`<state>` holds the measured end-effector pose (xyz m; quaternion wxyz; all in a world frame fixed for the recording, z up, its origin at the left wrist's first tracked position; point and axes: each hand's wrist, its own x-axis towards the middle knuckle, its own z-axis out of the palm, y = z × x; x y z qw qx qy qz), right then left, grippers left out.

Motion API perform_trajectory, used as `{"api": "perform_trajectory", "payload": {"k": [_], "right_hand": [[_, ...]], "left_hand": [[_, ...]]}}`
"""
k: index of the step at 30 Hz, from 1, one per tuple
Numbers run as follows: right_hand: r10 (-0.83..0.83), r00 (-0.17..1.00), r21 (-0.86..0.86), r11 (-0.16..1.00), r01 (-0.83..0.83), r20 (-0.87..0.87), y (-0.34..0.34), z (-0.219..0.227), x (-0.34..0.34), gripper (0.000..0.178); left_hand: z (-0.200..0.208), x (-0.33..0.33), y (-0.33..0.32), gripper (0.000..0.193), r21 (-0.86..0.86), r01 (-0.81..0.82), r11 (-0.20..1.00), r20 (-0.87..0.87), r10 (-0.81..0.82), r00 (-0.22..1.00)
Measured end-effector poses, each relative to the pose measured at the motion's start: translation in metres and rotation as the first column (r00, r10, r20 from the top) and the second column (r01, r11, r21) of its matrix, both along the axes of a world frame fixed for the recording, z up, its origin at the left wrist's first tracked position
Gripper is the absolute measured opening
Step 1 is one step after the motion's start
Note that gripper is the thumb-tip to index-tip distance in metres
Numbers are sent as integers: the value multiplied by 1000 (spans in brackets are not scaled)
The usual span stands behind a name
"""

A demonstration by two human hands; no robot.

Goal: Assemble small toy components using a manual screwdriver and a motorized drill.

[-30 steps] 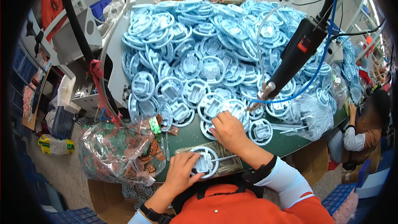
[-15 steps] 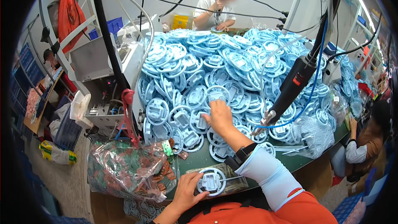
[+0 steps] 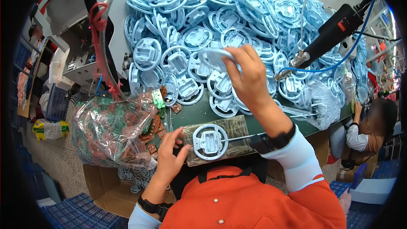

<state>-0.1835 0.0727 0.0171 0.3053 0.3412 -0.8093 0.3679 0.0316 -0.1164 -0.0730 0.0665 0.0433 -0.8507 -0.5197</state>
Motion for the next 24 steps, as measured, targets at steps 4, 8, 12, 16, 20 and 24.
{"api": "perform_trajectory", "payload": {"k": [4,8,12,16,20,24], "right_hand": [[30,944,-29,999,-21,328,53,-11,59,18],[81,686,-315,923,223,723,108,-26,106,18],[120,668,-451,821,349,735,144,-25,129,18],[169,772,-665,637,389,613,177,-12,130,18],[222,793,-762,505,404,567,196,-19,124,18],[320,558,-599,672,436,766,186,-45,121,17]], "left_hand": [[0,0,-7,62,-73,109,991,-14,-110,994],[20,-12,17,76,-270,258,928,-77,-288,955],[32,-34,35,78,-396,445,803,246,-375,894],[25,-32,22,72,-522,282,805,-135,-404,905],[12,-18,13,79,-525,83,847,-360,-309,880],[0,-8,10,81,-443,31,896,-403,-230,886]]}}
